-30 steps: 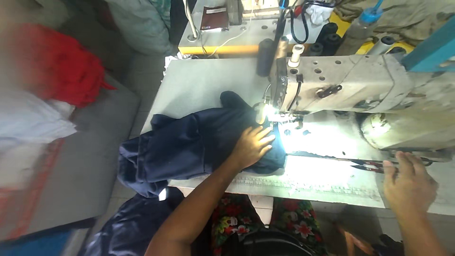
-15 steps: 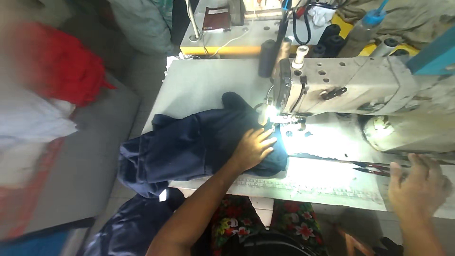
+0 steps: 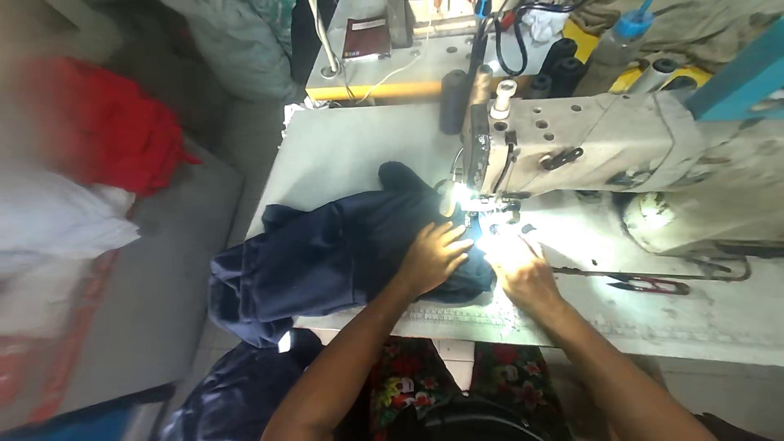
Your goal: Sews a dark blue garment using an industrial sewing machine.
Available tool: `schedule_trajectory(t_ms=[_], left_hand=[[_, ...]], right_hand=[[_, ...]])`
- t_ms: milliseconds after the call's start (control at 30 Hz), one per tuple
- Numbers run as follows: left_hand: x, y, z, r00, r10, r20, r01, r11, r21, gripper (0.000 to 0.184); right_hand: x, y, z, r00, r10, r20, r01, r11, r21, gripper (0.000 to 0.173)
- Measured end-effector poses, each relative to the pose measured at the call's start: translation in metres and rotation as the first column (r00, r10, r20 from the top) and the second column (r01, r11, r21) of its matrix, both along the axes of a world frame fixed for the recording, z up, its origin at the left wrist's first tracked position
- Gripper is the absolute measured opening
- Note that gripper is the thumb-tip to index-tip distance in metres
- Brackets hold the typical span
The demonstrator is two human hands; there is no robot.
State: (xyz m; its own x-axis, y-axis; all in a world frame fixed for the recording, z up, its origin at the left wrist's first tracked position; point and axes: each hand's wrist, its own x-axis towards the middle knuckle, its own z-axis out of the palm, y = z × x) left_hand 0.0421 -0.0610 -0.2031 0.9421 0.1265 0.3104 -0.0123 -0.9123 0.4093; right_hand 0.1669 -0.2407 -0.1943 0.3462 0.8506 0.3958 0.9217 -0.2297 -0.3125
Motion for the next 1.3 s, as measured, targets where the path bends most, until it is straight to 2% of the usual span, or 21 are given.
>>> schedule_trajectory(t_ms=[100,400,1067,1300], left_hand=[[-0.001,0.001,0.000,1.000,0.001,0.005,-0.001,1.000,-0.014,0.031],[0.000,0.002,-0.001,1.000,0.007,0.005,-0.007,0.999,-0.034,0.030],[0.004,0.006,-0.001,1.000,0.011,0.007,-0.011,1.000,-0.019,0.031],[0.010,0.014,-0.005,1.000,-0.001,0.001,0.001,1.000,-0.023,0.031]], right_hand=[[-0.009,0.001,-0.013,1.000,-0.018,0.008,0.018,1.000,-0.023,0.028],[-0.012,0.000,-0.011,0.992,-0.075,0.099,0.078,0.997,-0.024,0.028],[-0.015,0.005,-0.011,0.987,-0.127,0.099,0.130,0.991,-0.024,0.029],[-0.012,0.006,-0.010,0.991,-0.123,0.052,0.125,0.991,-0.051,0.032]])
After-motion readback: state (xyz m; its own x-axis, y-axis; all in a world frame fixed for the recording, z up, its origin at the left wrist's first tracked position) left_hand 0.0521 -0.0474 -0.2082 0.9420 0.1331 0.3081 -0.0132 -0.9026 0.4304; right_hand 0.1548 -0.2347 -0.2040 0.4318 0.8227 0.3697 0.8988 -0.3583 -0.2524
